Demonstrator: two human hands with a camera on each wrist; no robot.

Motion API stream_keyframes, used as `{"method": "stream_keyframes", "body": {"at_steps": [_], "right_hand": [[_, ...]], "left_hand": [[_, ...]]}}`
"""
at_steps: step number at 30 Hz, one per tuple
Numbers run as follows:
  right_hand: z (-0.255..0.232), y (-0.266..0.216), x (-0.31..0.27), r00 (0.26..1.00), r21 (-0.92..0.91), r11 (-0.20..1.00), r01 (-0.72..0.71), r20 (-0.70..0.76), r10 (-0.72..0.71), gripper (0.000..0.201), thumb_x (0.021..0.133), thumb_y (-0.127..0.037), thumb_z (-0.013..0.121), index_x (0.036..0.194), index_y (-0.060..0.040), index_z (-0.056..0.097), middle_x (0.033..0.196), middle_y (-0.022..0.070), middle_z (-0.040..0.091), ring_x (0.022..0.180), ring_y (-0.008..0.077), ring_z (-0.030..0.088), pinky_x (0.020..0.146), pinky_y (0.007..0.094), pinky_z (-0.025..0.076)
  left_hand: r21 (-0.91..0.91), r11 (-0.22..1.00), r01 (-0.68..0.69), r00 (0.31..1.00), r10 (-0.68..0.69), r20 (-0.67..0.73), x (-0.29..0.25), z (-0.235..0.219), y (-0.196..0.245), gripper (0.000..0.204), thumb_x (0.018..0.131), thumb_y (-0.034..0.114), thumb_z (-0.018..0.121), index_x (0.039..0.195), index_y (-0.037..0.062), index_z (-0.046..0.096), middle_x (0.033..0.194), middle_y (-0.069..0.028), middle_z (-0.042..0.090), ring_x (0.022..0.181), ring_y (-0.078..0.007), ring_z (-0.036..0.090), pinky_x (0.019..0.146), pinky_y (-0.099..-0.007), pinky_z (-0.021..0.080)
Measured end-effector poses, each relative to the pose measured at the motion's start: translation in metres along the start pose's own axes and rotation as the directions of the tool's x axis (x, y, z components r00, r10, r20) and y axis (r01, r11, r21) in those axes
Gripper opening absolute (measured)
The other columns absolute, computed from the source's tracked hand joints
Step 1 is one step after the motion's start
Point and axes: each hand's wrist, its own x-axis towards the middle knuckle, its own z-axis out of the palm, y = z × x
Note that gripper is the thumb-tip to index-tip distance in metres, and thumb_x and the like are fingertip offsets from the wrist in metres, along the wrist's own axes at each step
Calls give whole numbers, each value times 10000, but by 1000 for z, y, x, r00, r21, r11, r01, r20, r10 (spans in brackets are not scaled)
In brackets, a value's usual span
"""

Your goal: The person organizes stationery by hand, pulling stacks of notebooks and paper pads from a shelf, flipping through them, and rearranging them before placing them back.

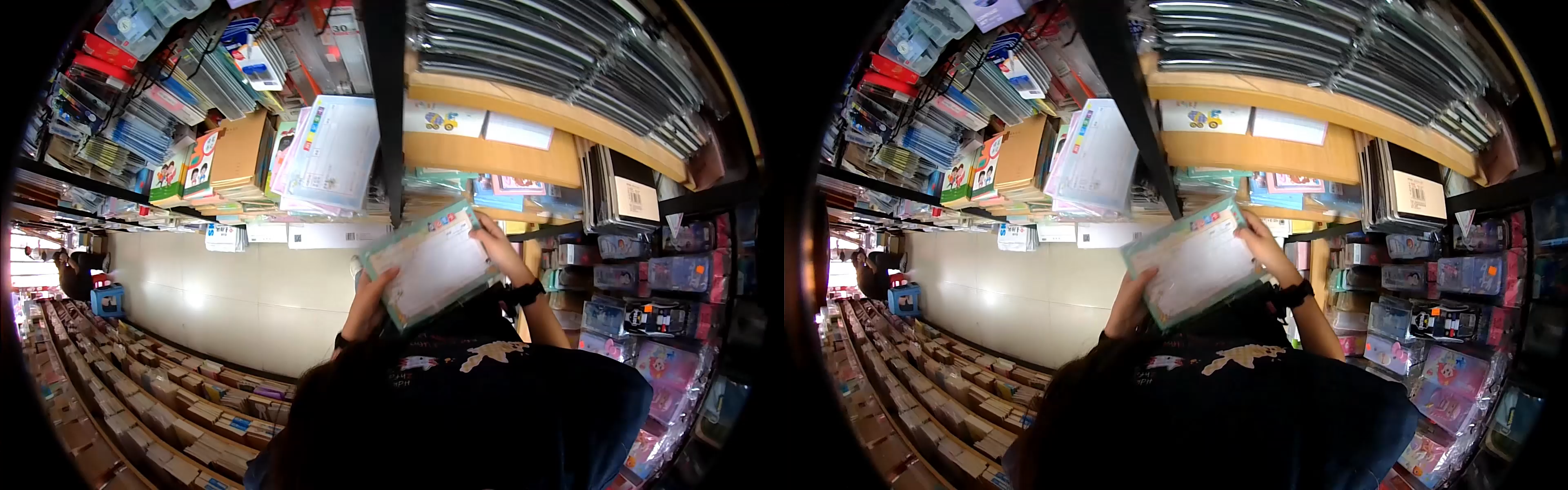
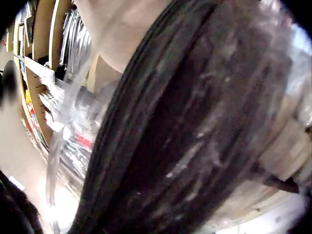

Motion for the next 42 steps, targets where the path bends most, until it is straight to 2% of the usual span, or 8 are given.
{"method": "stream_keyframes", "body": {"at_steps": [7, 15, 21, 29, 32, 33, 37, 42], "right_hand": [[-69, 4, 53, 995, 114, 989, -96, 26, 93, 420, 724, -208, 554, 1081, -25, 432, 944, 101, 519, 859, 160, 487, 737, 257, 397], [-50, 106, 80, 800, 919, 212, -332, 393, -453, 348, 716, -295, 565, 978, -89, 462, 865, 32, 530, 875, 196, 486, 731, 316, 397], [-7, 42, 81, 993, 407, 911, 62, -114, -17, 422, 708, -101, 551, 1069, -11, 353, 959, 93, 490, 859, 186, 505, 749, 306, 416], [-39, 17, 127, 995, 577, 813, -74, -13, 100, 304, 724, -79, 518, 1015, -34, 446, 985, 55, 489, 912, 184, 480, 775, 284, 398], [-61, 43, 139, 940, -450, 841, 300, -10, -341, 337, 742, -43, 493, 1072, -36, 421, 1031, 56, 458, 941, 180, 430, 815, 260, 346], [-71, 62, 154, 850, -942, 142, 305, 202, -486, 345, 748, -32, 482, 1085, -32, 410, 1045, 60, 447, 942, 180, 417, 823, 255, 334], [-75, 106, 210, 918, -149, 940, 308, -212, -335, 317, 760, -142, 508, 1037, -5, 439, 1006, 114, 484, 932, 222, 439, 808, 286, 346], [-50, 55, 177, 904, -446, 863, 236, -225, -363, 330, 761, -192, 510, 1027, -6, 450, 1002, 124, 490, 932, 224, 444, 797, 292, 352]], "left_hand": [[-220, 970, 100, 995, -101, 8, 85, 14, -45, 383, 742, 163, 529, 1070, 18, 394, 1003, -104, 497, 903, -222, 498, 772, -323, 421], [-442, 888, -126, 991, 130, -21, 133, 49, -66, 441, 767, 238, 504, 1135, 51, 348, 1089, -89, 445, 997, -242, 431, 848, -379, 348], [-387, 869, -310, 951, 287, -118, 169, 55, -80, 456, 779, 327, 479, 1141, 78, 355, 1116, -69, 437, 1033, -222, 403, 882, -382, 297], [-156, 948, -279, 956, 259, -138, 197, 39, -57, 501, 739, 164, 570, 1114, 45, 260, 1085, -125, 357, 911, -243, 447, 826, -373, 382], [-99, 956, -275, 945, 250, -213, 199, 54, -47, 476, 749, 141, 552, 1097, 4, 258, 1040, -133, 384, 878, -238, 468, 741, -342, 436], [-42, 970, -241, 941, 223, -253, 200, 62, -42, 418, 749, 130, 550, 1060, -7, 307, 1033, -130, 382, 857, -224, 477, 768, -342, 440], [9, 969, -248, 948, 245, -203, 213, 74, -30, 351, 753, 101, 541, 1028, -12, 356, 952, -116, 458, 794, -211, 506, 726, -319, 457], [176, 949, -261, 937, 293, -188, 269, 26, -50, 435, 713, 199, 596, 1026, -35, 406, 875, -128, 494, 770, -206, 495, 675, -307, 440]]}}
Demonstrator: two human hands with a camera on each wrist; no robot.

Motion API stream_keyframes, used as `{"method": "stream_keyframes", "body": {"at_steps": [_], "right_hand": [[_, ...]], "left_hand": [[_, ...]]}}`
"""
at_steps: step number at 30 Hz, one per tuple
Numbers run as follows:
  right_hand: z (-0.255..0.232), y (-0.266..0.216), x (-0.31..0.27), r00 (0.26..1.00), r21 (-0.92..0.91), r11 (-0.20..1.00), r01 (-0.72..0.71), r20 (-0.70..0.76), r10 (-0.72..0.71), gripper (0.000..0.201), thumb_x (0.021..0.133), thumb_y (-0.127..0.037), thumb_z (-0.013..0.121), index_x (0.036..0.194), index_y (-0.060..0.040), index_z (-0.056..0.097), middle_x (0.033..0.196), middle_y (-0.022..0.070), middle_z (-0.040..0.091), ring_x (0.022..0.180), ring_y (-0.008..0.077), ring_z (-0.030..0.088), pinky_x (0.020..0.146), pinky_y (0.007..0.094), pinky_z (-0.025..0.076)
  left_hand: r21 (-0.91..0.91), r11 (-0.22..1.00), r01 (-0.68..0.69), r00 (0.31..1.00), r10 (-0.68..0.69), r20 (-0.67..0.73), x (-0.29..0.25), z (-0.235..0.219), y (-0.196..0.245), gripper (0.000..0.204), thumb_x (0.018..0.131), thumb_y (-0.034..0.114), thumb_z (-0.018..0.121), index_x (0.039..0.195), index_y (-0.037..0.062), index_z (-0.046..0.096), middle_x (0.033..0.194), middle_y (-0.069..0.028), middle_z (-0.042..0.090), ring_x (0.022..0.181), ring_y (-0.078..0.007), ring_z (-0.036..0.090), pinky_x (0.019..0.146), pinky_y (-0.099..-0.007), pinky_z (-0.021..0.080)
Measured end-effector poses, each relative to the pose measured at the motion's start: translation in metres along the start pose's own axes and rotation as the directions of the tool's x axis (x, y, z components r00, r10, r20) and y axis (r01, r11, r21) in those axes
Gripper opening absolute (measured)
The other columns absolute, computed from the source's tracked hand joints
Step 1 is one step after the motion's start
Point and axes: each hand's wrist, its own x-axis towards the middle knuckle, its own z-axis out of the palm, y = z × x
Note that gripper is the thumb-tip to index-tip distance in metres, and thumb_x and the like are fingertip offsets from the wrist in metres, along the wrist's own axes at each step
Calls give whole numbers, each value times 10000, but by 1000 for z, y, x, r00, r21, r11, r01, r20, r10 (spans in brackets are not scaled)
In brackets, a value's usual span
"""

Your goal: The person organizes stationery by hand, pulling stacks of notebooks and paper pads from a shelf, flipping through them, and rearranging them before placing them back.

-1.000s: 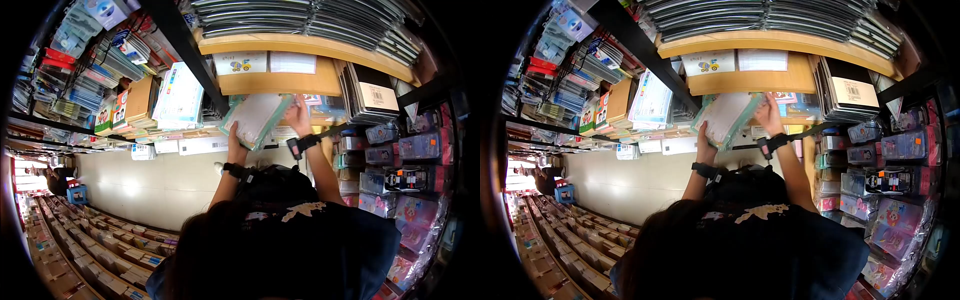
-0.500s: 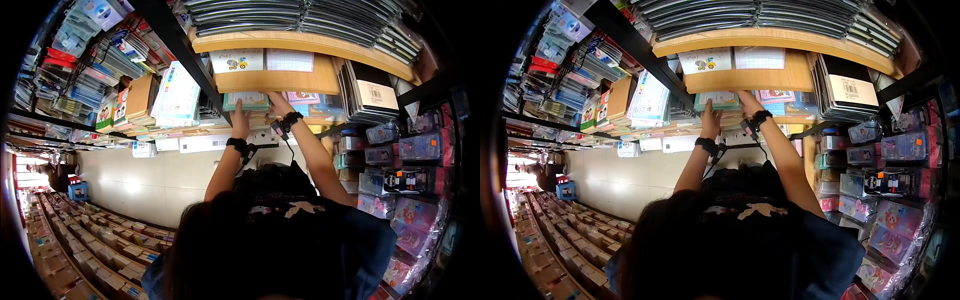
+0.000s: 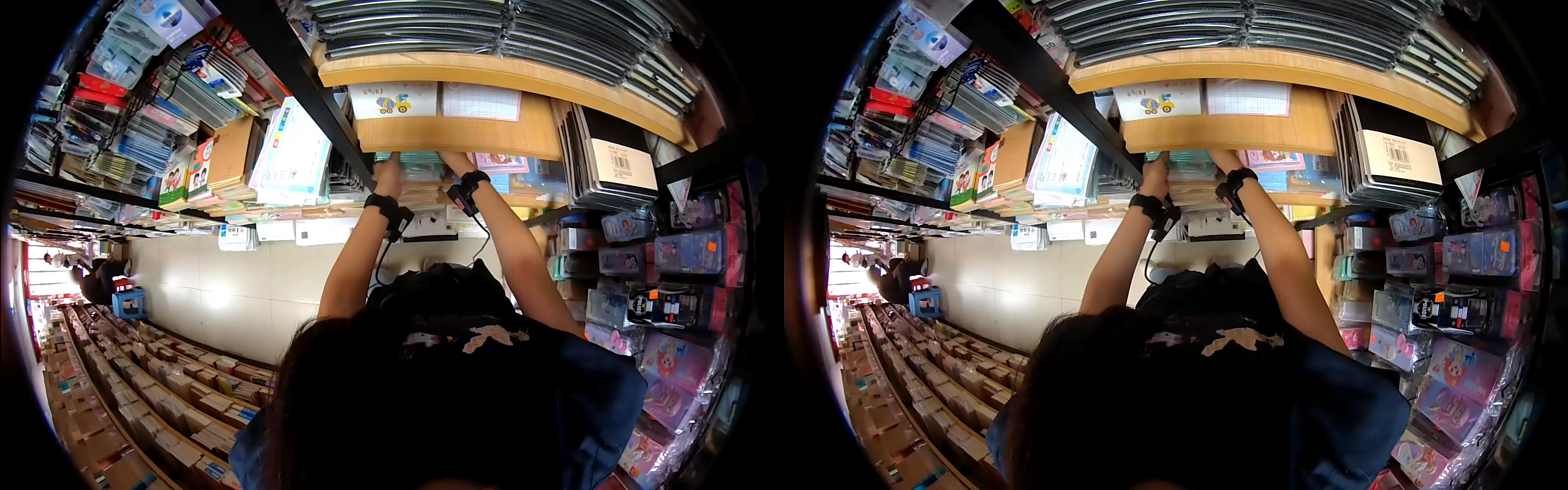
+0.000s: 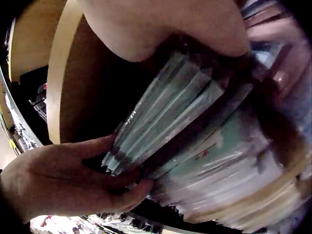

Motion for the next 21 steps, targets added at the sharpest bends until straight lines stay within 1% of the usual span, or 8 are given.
{"method": "stream_keyframes", "body": {"at_steps": [3, 5, 9, 11, 14, 15, 17, 21], "right_hand": [[0, -17, -3, 1000, -47, 999, 17, 13, -16, 341, 762, -222, 511, 1021, -7, 456, 999, 130, 493, 932, 226, 447, 791, 295, 355], [-1, -23, -4, 999, -57, 998, 28, 17, -27, 350, 762, -242, 512, 1017, -8, 460, 998, 134, 495, 932, 226, 449, 787, 297, 357], [-7, -11, -4, 997, -68, 994, 80, -15, -82, 352, 771, -284, 491, 998, -15, 481, 986, 137, 509, 918, 226, 465, 769, 310, 367], [-11, 2, 1, 995, -155, 983, 97, -6, -99, 323, 774, -278, 479, 961, -15, 499, 941, 133, 529, 891, 247, 485, 761, 323, 370], [-14, -14, -9, 993, -197, 980, 29, -106, -51, 328, 772, -277, 479, 965, -14, 500, 955, 135, 525, 908, 250, 480, 765, 322, 369], [-14, -12, -9, 993, -196, 980, 30, -108, -52, 328, 772, -277, 479, 965, -14, 500, 955, 135, 525, 908, 250, 480, 765, 322, 369], [-14, -6, -9, 996, -111, 994, 9, -92, -19, 340, 771, -281, 477, 984, -17, 495, 973, 141, 520, 926, 253, 476, 770, 326, 368], [-19, -3, -11, 998, 72, 995, 63, -25, -61, 349, 773, -285, 472, 994, -16, 488, 989, 150, 514, 941, 261, 469, 781, 327, 362]], "left_hand": [[318, 941, 117, 980, -58, -188, 32, -22, -21, 614, 667, 299, 634, 1096, -53, 371, 1016, -181, 473, 877, -273, 480, 737, -333, 405], [455, 847, 276, 923, -103, -370, 23, -10, -7, 326, 710, 184, 608, 958, 2, 500, 815, -49, 521, 632, -137, 467, 563, -270, 380], [523, 852, 20, 958, 133, -253, 4, 3, 1, 382, 682, 206, 628, 966, -12, 494, 813, -65, 533, 629, -144, 479, 548, -266, 382], [546, 802, 243, 877, 59, -477, 9, 7, -2, 394, 666, 196, 633, 957, -29, 492, 818, -81, 540, 613, -155, 492, 522, -271, 392], [656, 668, 351, 855, 56, -515, 13, 11, 2, 400, 656, 184, 643, 950, -32, 480, 821, -78, 540, 581, -162, 496, 499, -278, 397], [658, 668, 349, 856, 59, -513, 16, 6, 3, 400, 656, 184, 643, 950, -32, 480, 821, -78, 540, 581, -162, 496, 499, -278, 397], [600, 744, 295, 949, -155, -274, 20, -5, 4, 741, 624, 251, 667, 1140, -81, 252, 1158, -239, 299, 997, -325, 395, 811, -354, 374], [451, 892, -25, 971, 129, -201, 1, 0, 7, 292, 714, 130, 578, 921, -33, 453, 832, -98, 525, 590, -150, 524, 487, -249, 433]]}}
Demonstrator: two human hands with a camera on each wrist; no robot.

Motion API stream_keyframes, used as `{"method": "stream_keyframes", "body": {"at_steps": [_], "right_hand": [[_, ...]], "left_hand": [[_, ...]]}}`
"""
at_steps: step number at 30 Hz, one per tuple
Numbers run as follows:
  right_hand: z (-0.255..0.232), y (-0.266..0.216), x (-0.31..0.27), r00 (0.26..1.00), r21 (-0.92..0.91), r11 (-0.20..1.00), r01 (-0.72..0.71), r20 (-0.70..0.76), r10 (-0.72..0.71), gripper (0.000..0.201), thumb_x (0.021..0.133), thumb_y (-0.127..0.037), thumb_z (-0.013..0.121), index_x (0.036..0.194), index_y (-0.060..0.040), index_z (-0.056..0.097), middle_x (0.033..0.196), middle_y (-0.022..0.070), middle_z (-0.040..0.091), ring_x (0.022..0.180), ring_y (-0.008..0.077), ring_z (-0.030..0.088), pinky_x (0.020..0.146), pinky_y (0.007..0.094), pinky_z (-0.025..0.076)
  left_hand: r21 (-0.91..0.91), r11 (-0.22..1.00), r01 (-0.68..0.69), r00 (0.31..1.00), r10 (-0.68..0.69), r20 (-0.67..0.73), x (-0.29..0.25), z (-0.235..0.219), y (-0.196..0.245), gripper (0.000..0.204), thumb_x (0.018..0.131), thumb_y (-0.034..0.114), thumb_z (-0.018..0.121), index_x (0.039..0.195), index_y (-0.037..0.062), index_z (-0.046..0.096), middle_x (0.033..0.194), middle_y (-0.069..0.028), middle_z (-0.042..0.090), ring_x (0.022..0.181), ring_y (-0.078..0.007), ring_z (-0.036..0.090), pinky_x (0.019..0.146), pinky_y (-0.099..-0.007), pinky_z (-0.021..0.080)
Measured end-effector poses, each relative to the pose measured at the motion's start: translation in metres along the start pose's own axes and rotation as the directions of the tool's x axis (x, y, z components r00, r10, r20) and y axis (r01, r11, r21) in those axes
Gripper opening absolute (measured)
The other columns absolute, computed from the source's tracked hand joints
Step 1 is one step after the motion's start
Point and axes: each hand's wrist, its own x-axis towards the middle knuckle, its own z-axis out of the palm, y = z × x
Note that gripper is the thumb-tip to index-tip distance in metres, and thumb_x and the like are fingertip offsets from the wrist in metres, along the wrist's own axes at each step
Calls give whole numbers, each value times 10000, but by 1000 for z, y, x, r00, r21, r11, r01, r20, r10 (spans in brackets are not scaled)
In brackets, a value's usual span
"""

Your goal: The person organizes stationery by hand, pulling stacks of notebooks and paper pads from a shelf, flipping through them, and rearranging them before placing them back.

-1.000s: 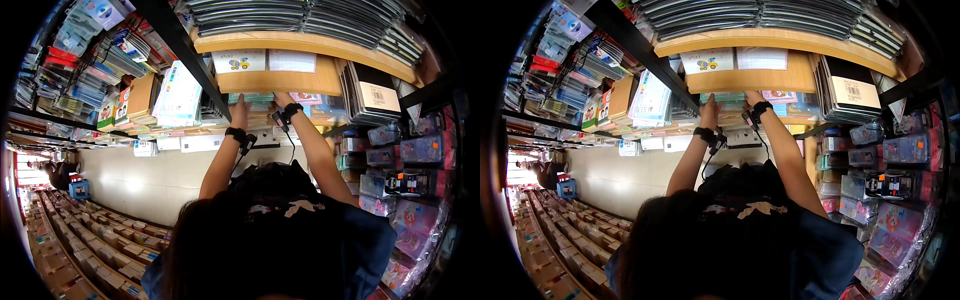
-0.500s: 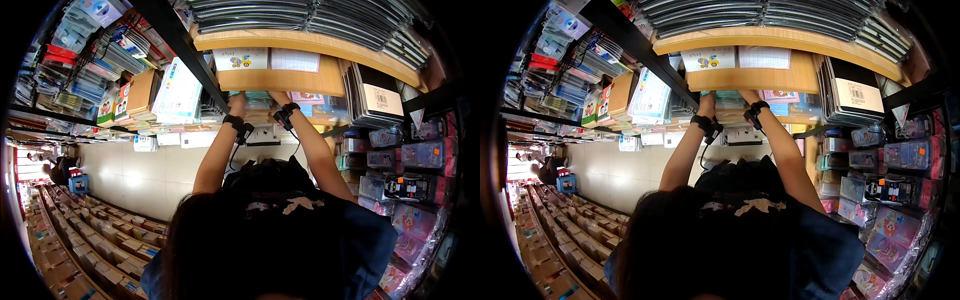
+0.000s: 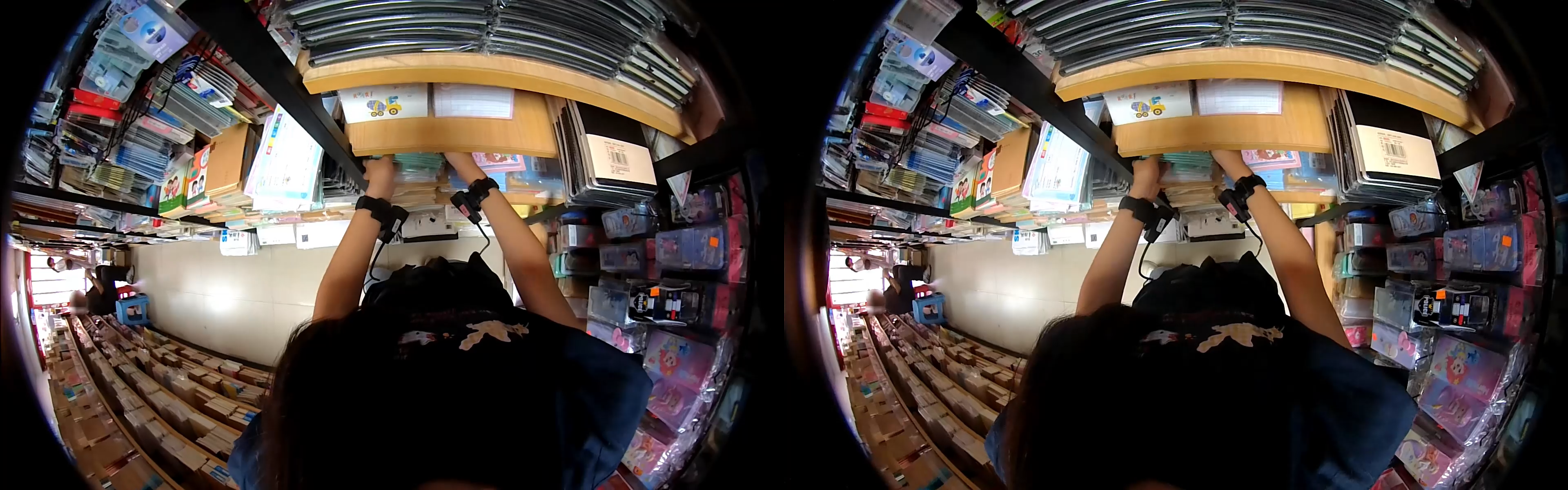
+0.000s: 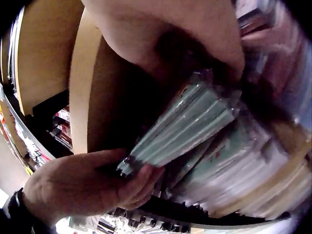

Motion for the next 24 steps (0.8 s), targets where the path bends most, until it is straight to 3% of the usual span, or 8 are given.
{"method": "stream_keyframes", "body": {"at_steps": [3, 5, 9, 15, 17, 18, 20, 24], "right_hand": [[-1, -14, -9, 995, 3, 995, -96, -21, 96, 336, 780, -260, 463, 1005, -11, 480, 989, 152, 513, 945, 267, 464, 790, 322, 356], [0, -9, -12, 999, 52, 999, -7, -31, 8, 309, 787, -228, 453, 1001, -6, 478, 981, 153, 514, 938, 269, 466, 786, 323, 357], [4, 1, -12, 983, -96, 989, 114, -132, -126, 276, 791, -199, 441, 972, 3, 488, 960, 155, 522, 906, 271, 479, 765, 329, 368], [0, -9, -15, 995, 119, 991, -66, -64, 74, 226, 779, -142, 426, 912, 23, 503, 922, 177, 530, 882, 306, 485, 728, 334, 381], [11, 22, -13, 987, -118, 985, -128, -117, 114, 220, 764, -127, 431, 908, 23, 501, 912, 199, 523, 883, 323, 482, 715, 341, 386], [8, 11, -16, 987, -119, 985, -126, -118, 112, 220, 764, -127, 431, 908, 23, 501, 912, 199, 523, 883, 323, 482, 715, 341, 386], [2, -29, -26, 990, -198, 975, -103, -113, 82, 214, 746, -122, 446, 901, 11, 507, 891, 207, 528, 863, 326, 491, 703, 352, 391], [9, 1, -12, 984, -203, 977, 64, -148, -95, 205, 726, -102, 461, 899, -8, 516, 873, 200, 536, 849, 329, 497, 702, 355, 393]], "left_hand": [[-263, 956, 128, 992, -126, 23, -39, -4, 50, 219, 753, 104, 517, 911, -37, 457, 838, -110, 512, 626, -154, 541, 524, -235, 473], [-482, 870, 104, 964, 31, 265, -50, -8, 59, 208, 781, 120, 482, 909, -42, 457, 856, -117, 505, 664, -172, 548, 575, -246, 495], [-510, 848, 145, 965, -6, 264, -55, -6, 63, 228, 791, 135, 477, 936, -39, 455, 872, -116, 517, 699, -176, 549, 600, -255, 494], [-475, 874, 97, 905, 122, 408, -34, -7, 47, 307, 764, 181, 525, 1010, 21, 435, 882, -125, 531, 723, -193, 548, 626, -310, 466], [0, 978, -208, 967, 206, 149, -18, -1, 27, 434, 721, 298, 566, 1020, 4, 452, 905, -145, 532, 769, -253, 519, 733, -391, 395], [-2, 978, -210, 967, 208, 150, -17, -2, 25, 434, 721, 298, 566, 1020, 4, 452, 905, -145, 532, 769, -253, 519, 733, -391, 395], [532, 773, -346, 938, 279, 206, -18, -6, 23, 511, 696, 369, 554, 1029, -7, 460, 978, -176, 503, 910, -324, 439, 828, -440, 278], [642, 745, -182, 980, 188, 61, -32, 4, 35, 504, 716, 399, 498, 1030, 6, 464, 1057, -193, 454, 1009, -359, 351, 871, -435, 215]]}}
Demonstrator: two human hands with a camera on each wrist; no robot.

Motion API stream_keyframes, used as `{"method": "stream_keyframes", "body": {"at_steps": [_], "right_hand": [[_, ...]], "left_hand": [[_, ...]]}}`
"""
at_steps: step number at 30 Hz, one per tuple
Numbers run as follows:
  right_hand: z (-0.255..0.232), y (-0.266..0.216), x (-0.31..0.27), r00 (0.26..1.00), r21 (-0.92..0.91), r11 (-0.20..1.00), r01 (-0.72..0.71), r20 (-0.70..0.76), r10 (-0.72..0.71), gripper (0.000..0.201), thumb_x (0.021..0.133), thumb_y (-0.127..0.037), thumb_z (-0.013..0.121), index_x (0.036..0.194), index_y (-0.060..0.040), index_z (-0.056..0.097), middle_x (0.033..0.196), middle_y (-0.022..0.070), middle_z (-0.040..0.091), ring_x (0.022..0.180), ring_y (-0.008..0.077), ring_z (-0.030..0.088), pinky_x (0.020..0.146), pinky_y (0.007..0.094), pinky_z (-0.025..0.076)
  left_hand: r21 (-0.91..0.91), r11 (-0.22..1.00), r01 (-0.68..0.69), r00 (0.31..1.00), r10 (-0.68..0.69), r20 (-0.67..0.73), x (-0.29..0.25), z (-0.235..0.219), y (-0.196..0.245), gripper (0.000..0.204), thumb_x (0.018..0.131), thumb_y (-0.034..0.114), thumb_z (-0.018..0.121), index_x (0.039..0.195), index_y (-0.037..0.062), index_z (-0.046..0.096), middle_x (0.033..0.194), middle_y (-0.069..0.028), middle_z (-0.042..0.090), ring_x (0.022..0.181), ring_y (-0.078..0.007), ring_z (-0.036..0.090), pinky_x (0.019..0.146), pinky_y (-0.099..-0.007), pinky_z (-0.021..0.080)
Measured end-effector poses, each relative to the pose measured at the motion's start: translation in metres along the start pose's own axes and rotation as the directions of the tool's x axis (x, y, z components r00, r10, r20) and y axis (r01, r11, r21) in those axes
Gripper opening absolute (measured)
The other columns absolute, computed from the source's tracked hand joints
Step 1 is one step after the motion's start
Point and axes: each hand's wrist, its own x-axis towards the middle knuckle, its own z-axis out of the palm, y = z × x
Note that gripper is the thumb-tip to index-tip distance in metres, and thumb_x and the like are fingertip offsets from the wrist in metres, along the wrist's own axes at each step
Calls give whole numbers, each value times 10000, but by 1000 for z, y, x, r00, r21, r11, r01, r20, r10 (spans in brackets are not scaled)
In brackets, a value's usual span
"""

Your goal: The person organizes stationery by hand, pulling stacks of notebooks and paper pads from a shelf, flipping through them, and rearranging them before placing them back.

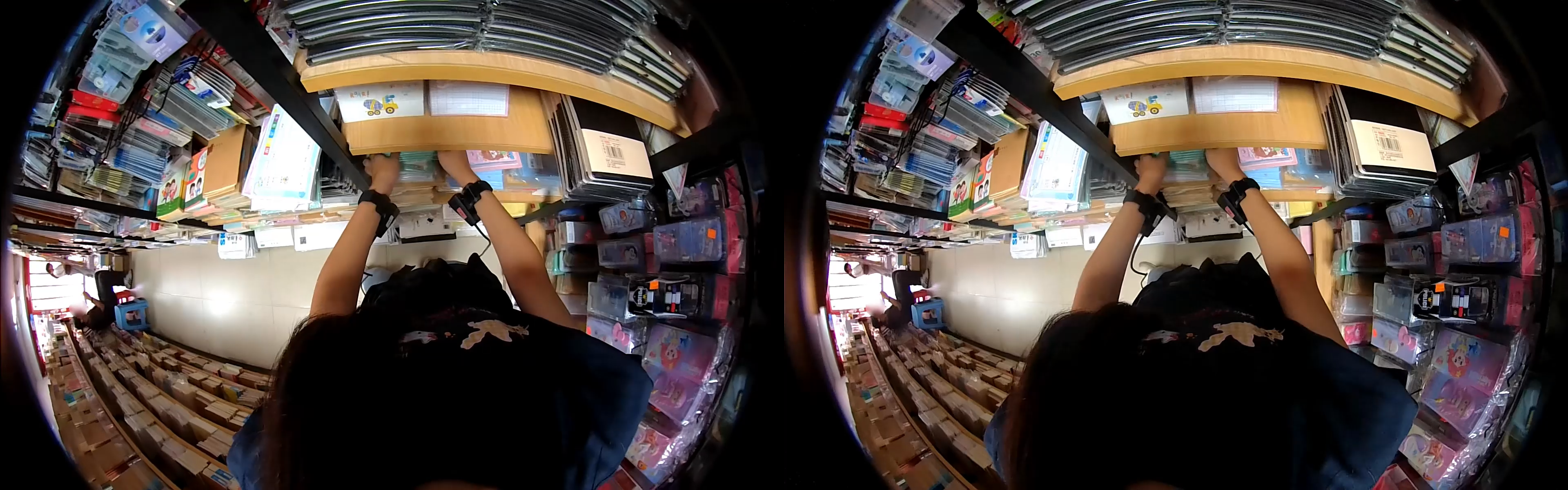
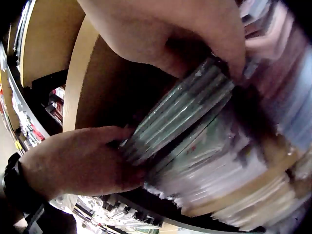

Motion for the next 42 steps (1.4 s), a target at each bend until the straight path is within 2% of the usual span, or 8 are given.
{"method": "stream_keyframes", "body": {"at_steps": [10, 12, 17, 23, 28, 36, 38, 42], "right_hand": [[-12, -44, -22, 978, 186, 979, -82, -174, 115, 273, 685, -140, 549, 913, 5, 511, 850, 166, 552, 779, 272, 528, 669, 311, 404], [-16, -54, -31, 932, 165, 933, -320, -123, 341, 289, 672, -122, 546, 925, 8, 498, 840, 168, 550, 776, 270, 525, 675, 308, 398], [-11, -53, -37, 899, 256, 874, -414, -34, 436, 367, 686, -139, 527, 999, 26, 430, 898, 212, 528, 848, 347, 500, 720, 352, 390], [20, -34, -39, 932, 73, 948, -311, -174, 319, 408, 678, -159, 544, 1022, 17, 414, 841, 205, 533, 758, 331, 518, 665, 345, 401], [6, -42, -36, 934, 206, 923, -325, -81, 347, 394, 671, -150, 542, 1001, 23, 414, 835, 214, 534, 777, 343, 513, 666, 367, 395], [14, -36, -36, 945, 30, 955, -296, -132, 298, 382, 663, -120, 525, 995, 23, 400, 866, 220, 525, 800, 363, 499, 686, 366, 390], [13, -32, -32, 943, 228, 924, -308, -55, 328, 410, 679, -146, 540, 1022, 19, 389, 920, 208, 511, 842, 349, 486, 717, 341, 384], [19, -24, -21, 976, 252, 947, -200, -32, 215, 430, 697, -185, 556, 1039, 22, 396, 988, 173, 495, 901, 283, 476, 750, 311, 370]], "left_hand": [[-285, 956, -70, 997, 61, -39, -14, -25, 2, 627, 682, 462, 501, 1081, -12, 405, 1078, -241, 425, 1009, -378, 371, 842, -381, 305], [-284, 958, -52, 999, 45, -28, -18, -28, 4, 642, 675, 460, 512, 1091, -16, 394, 1075, -258, 419, 1015, -382, 366, 848, -382, 301], [-370, 925, -86, 996, 93, 1, -21, -36, 9, 549, 699, 407, 510, 1010, -43, 459, 1010, -250, 477, 943, -370, 443, 788, -365, 350], [-319, 947, -29, 999, 14, -50, -13, -35, 11, 445, 719, 338, 500, 981, -21, 488, 973, -236, 504, 929, -369, 459, 765, -358, 365], [-234, 918, -321, 946, 301, -117, 2, -19, -3, 443, 774, 383, 394, 1032, 30, 463, 991, -220, 498, 949, -364, 443, 769, -367, 360], [51, 909, -413, 910, 411, 45, 26, -13, -20, 315, 792, 268, 348, 990, 61, 479, 908, -189, 533, 849, -366, 487, 706, -412, 386], [30, 888, -459, 888, 456, 62, 34, -9, -26, 355, 774, 277, 340, 1005, 45, 476, 983, -220, 496, 920, -369, 461, 753, -406, 381], [-44, 998, -47, 923, 60, 379, 17, -31, 1, 361, 773, 283, 336, 992, 37, 485, 973, -230, 496, 917, -377, 457, 769, -411, 370]]}}
